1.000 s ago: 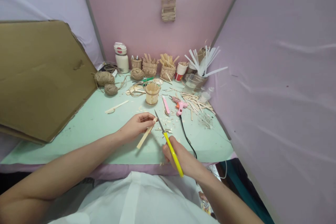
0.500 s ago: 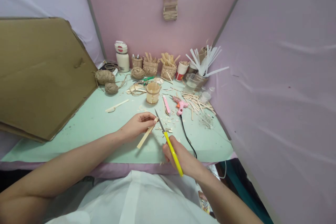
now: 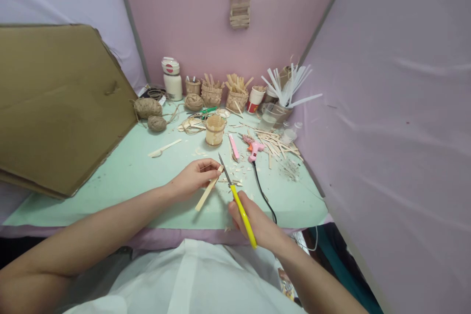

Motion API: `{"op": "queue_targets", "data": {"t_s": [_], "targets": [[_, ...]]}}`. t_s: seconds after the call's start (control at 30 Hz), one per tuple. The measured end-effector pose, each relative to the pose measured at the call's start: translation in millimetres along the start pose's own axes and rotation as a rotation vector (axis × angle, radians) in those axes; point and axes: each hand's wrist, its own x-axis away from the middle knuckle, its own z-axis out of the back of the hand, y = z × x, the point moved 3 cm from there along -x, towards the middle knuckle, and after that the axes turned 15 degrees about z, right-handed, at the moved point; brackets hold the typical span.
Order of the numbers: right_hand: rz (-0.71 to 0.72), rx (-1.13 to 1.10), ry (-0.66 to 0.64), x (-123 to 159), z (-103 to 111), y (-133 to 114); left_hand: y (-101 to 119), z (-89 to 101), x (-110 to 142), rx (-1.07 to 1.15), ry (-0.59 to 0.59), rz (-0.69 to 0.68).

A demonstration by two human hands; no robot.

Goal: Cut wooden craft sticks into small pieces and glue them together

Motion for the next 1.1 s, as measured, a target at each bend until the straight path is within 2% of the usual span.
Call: {"op": "queue_targets", "data": {"t_s": [0.4, 0.7, 1.1], "targets": [[-0.012, -0.001, 0.006, 0.4, -0.3, -0.3, -1.1, -1.2, 0.2, 0.019, 0.005, 0.011], [-0.098, -0.030, 0.002, 4.0, -0.9, -2.4, -1.3, -2.6, 1.3, 0.037, -0.002, 0.040], [-0.080, 0.005, -0.035, 9.8, 3.4, -2.3, -0.6, 1.4, 1.2, -0.003, -0.066, 0.077]]}}
